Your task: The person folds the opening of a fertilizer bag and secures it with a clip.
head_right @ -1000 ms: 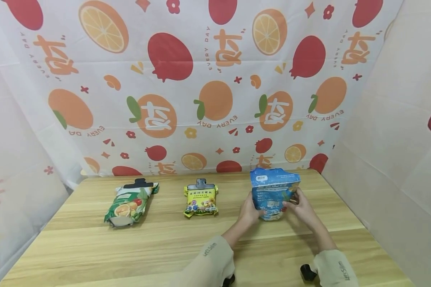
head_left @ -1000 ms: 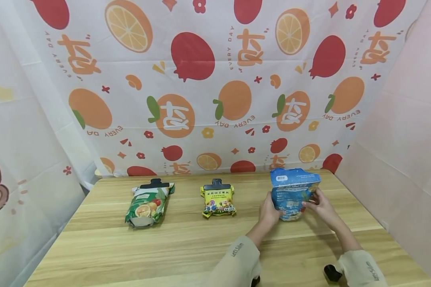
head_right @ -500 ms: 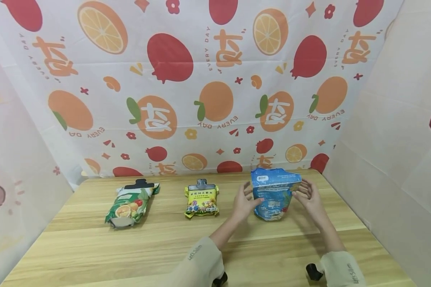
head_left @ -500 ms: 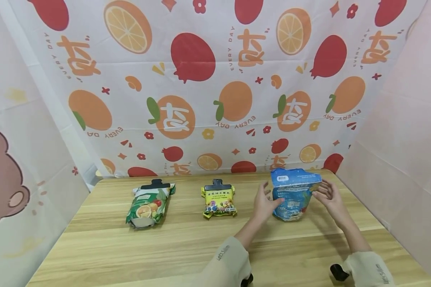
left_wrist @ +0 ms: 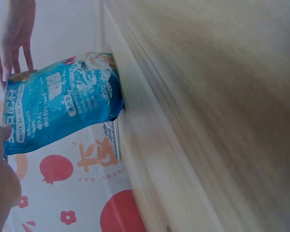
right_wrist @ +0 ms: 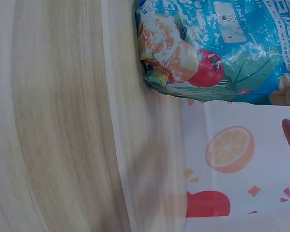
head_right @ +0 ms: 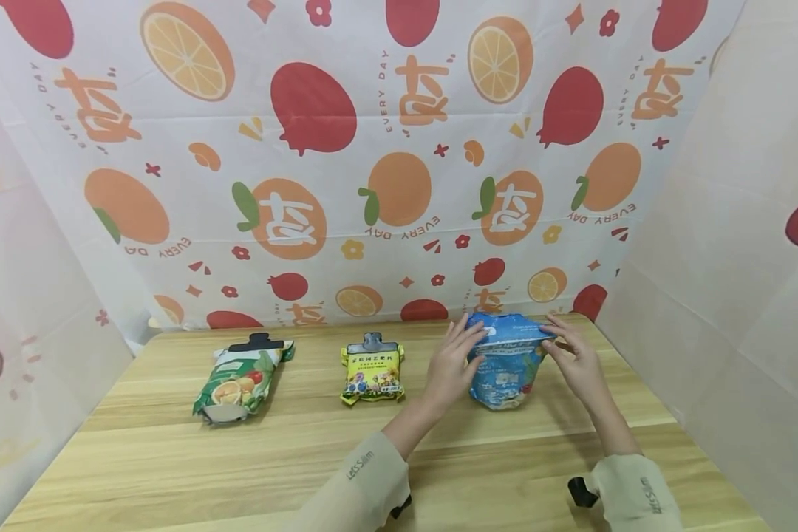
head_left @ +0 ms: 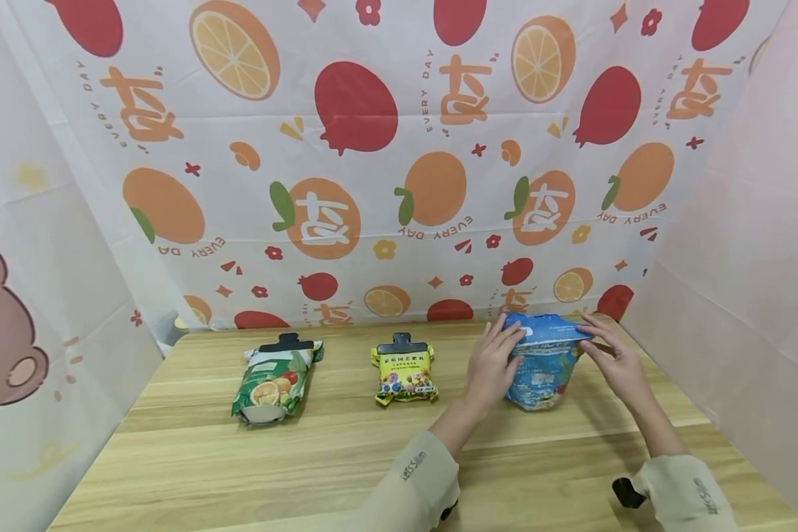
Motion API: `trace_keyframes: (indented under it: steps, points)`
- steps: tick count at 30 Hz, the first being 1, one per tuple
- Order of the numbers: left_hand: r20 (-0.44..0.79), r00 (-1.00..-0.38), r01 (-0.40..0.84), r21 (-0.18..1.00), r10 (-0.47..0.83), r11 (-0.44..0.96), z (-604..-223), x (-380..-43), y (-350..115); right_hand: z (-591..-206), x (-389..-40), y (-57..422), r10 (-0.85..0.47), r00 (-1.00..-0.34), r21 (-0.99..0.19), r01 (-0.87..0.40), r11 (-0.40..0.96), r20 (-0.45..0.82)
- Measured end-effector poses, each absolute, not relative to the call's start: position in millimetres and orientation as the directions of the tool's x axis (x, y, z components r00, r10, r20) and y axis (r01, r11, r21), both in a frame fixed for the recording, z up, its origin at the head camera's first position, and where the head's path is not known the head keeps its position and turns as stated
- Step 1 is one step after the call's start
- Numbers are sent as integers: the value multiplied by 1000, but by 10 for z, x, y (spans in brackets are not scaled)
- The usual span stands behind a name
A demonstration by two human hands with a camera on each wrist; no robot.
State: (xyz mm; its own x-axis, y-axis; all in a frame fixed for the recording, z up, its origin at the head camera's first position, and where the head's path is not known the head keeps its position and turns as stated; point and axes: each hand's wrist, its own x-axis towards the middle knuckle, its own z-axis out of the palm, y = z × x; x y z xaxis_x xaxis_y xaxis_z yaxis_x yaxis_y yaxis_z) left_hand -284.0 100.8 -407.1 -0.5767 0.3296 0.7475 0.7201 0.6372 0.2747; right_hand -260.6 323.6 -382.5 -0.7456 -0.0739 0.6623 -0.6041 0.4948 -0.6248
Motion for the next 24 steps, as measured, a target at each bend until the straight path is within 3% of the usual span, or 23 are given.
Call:
trace_keyframes:
  steps: [7,10,24]
  points:
    - [588,-767,620,580,255,528,-4073,-2813,1046,-3830,-2544,3187,-36,-760,-611,-549,571,649]
    - [532,-817,565,656,223,500,-4070,-2793,1041,-3837,-2534,3180,-22,-761,-608,-535,587,648]
    - [433,-889,458,822,150,340,-4067,-2783,1035,-4084,-2715,3338,81,-809,-661,-413,627,582]
